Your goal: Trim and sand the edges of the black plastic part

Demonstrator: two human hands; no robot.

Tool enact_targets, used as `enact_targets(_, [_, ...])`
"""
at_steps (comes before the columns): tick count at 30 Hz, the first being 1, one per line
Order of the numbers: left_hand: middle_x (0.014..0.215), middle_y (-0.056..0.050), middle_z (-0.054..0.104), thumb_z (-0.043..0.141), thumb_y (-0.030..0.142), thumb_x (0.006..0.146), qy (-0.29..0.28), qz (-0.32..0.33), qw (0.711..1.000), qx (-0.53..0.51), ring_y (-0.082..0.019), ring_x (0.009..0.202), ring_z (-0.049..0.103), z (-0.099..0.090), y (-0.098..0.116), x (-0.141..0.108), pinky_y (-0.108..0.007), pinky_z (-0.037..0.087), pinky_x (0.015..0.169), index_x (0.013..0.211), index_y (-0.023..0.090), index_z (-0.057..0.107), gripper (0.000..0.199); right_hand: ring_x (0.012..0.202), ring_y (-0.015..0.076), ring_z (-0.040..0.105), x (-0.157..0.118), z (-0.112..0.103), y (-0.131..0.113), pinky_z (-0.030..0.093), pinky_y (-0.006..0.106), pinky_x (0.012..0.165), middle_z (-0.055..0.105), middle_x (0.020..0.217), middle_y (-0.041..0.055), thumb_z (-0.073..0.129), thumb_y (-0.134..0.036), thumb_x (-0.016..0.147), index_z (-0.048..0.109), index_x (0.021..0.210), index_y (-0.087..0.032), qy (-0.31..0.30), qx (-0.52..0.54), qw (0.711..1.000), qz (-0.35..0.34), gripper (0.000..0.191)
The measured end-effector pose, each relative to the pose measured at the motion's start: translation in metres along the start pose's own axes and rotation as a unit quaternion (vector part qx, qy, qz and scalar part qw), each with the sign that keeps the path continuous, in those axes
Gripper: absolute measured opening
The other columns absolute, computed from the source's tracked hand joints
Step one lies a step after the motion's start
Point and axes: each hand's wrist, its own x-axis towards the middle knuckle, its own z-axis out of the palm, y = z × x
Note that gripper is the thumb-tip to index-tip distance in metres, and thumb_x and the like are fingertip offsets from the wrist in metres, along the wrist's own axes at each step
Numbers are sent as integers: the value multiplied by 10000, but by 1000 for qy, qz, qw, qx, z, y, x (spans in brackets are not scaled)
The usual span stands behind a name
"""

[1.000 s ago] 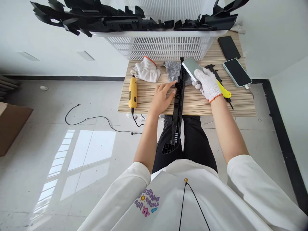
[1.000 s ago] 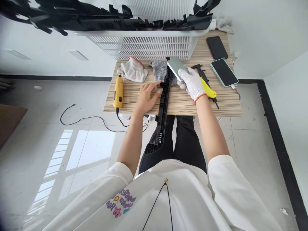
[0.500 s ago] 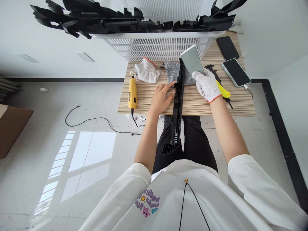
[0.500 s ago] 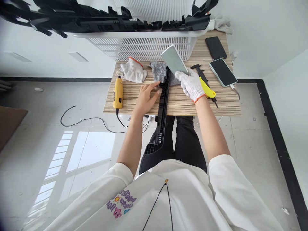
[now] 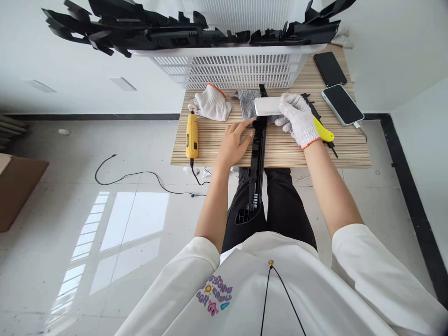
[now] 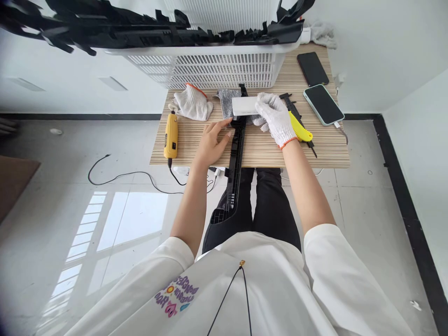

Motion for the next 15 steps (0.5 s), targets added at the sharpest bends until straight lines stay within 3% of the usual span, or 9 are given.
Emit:
enact_targets(3, [1308, -85, 626, 468, 403, 997, -2, -4, 1000, -1, -267, 1216, 528, 0, 0, 0, -450, 396, 1110, 1418, 270, 526, 445, 664, 116, 683, 2, 1, 5, 315, 171, 314, 716, 1077, 2, 693, -400, 826, 575, 1032, -300, 54, 17, 997, -58, 258])
enact_targets(6, [1307, -81, 625, 476, 382, 993, -2, -5, 1000, -2, -263, 1218, 530, -1, 1, 0, -444, 404, 1106, 1414, 275, 529, 438, 627, 130, 671, 6, 1, 9, 342, 186, 330, 727, 960, -5, 706, -412, 812, 595, 1004, -300, 24, 14, 998, -54, 249])
enact_targets(10, [1304, -81, 625, 479, 367, 991, -3, 0, 1000, -2, -264, 1217, 532, 0, 0, 1, -447, 407, 1105, 1413, 274, 530, 436, 640, 131, 681, 9, 0, 10, 365, 187, 346, 731, 957, -19, 713, -328, 800, 596, 1056, -307, 56, 22, 997, -58, 283])
enact_targets(13, [1296, -85, 628, 480, 369, 990, -1, 0, 1000, -2, -266, 1211, 535, 0, 0, 1, -451, 407, 1105, 1417, 267, 528, 442, 611, 121, 667, 10, -1, 11, 352, 182, 348, 730, 909, -19, 731, -308, 786, 602, 986, -289, 17, 22, 998, -54, 238])
enact_targets(15, [1299, -89, 627, 482, 367, 990, -1, 0, 1000, -3, -265, 1215, 533, 0, -1, 1, -447, 404, 1108, 1419, 258, 527, 445, 606, 118, 657, 10, -1, 11, 337, 175, 346, 722, 874, -18, 731, -321, 793, 594, 988, -287, 25, 18, 998, -51, 241])
